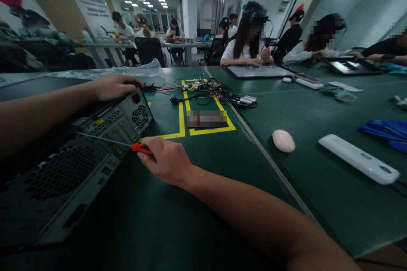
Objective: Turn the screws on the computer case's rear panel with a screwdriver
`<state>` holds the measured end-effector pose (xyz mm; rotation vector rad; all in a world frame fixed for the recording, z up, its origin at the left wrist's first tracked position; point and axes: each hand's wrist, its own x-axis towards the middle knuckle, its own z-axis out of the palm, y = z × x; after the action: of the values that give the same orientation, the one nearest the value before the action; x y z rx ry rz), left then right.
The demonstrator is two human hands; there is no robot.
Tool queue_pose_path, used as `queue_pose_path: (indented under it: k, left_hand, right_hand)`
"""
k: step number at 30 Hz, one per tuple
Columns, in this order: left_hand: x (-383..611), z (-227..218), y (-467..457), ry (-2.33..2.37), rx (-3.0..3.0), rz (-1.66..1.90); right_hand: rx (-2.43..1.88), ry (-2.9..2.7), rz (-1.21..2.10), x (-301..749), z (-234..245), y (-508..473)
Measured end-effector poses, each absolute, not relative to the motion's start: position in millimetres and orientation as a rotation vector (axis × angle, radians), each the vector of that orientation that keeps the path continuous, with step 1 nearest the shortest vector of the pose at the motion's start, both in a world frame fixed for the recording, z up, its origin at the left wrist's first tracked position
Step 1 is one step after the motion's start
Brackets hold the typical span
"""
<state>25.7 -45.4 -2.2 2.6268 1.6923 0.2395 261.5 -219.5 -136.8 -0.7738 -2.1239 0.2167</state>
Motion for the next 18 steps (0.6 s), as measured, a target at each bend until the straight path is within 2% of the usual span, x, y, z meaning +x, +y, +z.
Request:
queue_pose_path:
  k: [18]
  left_hand:
    - [25.9,-2.2,-45.9,1.693,2.622,0.241]
  right_hand:
    - [-0.772,-2.097,0.195,261.1,-134.3,-221.0]
